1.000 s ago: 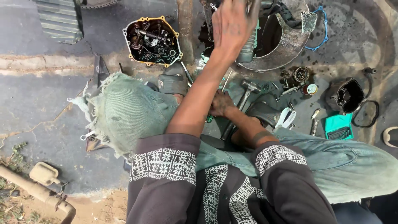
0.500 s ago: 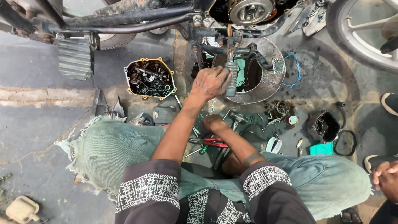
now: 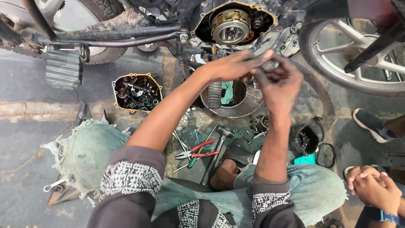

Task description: The person sits on the ground beside a motorcycle with the engine side cover removed and works on the clutch assembly. They use pliers to grip and turn parts of the clutch, hold a hammer, and repeatedly reach into the engine casing to reposition and work on components, with small parts laid out on the ground nearby.

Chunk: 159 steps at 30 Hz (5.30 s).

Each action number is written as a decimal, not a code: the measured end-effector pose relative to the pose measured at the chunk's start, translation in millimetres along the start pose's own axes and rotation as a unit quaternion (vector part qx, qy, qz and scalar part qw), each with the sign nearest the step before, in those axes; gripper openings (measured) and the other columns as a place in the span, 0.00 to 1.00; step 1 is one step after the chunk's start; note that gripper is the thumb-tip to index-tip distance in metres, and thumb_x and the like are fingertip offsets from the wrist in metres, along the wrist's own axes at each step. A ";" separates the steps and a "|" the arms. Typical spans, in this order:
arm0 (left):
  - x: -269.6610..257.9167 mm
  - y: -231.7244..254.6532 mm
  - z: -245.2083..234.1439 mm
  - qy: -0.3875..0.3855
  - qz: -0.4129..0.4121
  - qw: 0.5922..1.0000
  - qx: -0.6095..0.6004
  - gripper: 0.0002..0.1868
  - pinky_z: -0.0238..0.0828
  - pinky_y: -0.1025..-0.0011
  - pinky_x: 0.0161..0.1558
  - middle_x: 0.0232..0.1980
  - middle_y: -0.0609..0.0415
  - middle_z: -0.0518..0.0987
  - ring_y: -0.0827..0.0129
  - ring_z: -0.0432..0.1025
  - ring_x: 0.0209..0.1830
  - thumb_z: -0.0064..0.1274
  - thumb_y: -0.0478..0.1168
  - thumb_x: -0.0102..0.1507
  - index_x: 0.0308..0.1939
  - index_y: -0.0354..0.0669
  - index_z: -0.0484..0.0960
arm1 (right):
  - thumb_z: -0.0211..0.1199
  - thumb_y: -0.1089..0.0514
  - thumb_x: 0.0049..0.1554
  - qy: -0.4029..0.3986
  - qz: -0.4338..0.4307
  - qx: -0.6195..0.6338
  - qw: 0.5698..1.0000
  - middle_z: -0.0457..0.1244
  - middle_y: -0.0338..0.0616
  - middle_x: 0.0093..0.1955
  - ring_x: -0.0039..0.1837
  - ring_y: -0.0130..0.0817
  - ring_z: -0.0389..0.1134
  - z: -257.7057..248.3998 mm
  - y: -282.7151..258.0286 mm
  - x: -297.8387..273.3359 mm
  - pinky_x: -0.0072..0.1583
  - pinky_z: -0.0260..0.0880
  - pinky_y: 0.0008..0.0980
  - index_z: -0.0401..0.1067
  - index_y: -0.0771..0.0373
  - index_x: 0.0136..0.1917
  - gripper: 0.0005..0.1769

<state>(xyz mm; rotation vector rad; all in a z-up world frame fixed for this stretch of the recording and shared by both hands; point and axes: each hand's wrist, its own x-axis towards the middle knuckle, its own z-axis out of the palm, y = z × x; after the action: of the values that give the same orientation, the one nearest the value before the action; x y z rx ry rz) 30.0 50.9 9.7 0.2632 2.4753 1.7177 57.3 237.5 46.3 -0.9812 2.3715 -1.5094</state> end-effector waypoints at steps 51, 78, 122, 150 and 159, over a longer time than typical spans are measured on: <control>90.2 -41.4 -22.4 0.162 0.451 0.843 0.244 0.28 0.75 0.60 0.30 0.36 0.51 0.79 0.59 0.76 0.28 0.58 0.50 0.70 0.69 0.47 0.68 | 0.68 0.39 0.55 -0.258 0.011 -0.233 0.938 0.72 0.47 0.38 0.42 0.42 0.74 70.8 29.3 -24.4 0.46 0.73 0.42 0.80 0.60 0.42 0.21; 84.5 -44.3 -31.0 0.185 0.581 0.762 0.217 0.27 0.76 0.63 0.32 0.44 0.47 0.78 0.55 0.78 0.36 0.67 0.41 0.64 0.61 0.36 0.71 | 0.58 0.60 0.61 -0.452 0.145 -0.444 0.760 0.66 0.56 0.56 0.56 0.49 0.70 261.5 369.8 -219.9 0.54 0.72 0.46 0.63 0.62 0.67 0.21; 71.2 -27.9 -33.3 0.147 0.541 0.805 0.192 0.20 0.74 0.57 0.33 0.43 0.46 0.80 0.49 0.78 0.36 0.62 0.42 0.67 0.58 0.39 0.72 | 0.52 0.42 0.64 0.229 0.231 0.120 0.938 0.55 0.39 0.31 0.25 0.24 0.55 -8.4 -37.9 -76.2 0.27 0.57 0.26 0.62 0.62 0.65 0.25; 82.2 -46.5 -22.1 0.140 0.511 0.816 0.230 0.17 0.77 0.58 0.34 0.45 0.48 0.80 0.52 0.78 0.40 0.60 0.44 0.68 0.55 0.41 0.73 | 0.51 0.40 0.68 0.276 0.094 0.085 0.953 0.57 0.39 0.31 0.27 0.25 0.57 -17.0 -34.0 -44.4 0.29 0.60 0.28 0.64 0.64 0.53 0.22; 88.2 -45.5 -27.3 0.155 0.503 0.812 0.253 0.19 0.77 0.58 0.33 0.45 0.47 0.79 0.51 0.78 0.38 0.59 0.47 0.67 0.55 0.40 0.73 | 0.49 0.41 0.70 0.273 -0.059 0.295 0.914 0.58 0.41 0.33 0.30 0.29 0.58 -22.5 -23.5 -52.4 0.32 0.61 0.30 0.64 0.61 0.52 0.21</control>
<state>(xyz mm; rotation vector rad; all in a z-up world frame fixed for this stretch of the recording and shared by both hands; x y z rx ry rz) -65.0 28.7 -23.1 1.7401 3.2937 1.2667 97.5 279.5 66.5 -0.6092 1.9106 -2.6094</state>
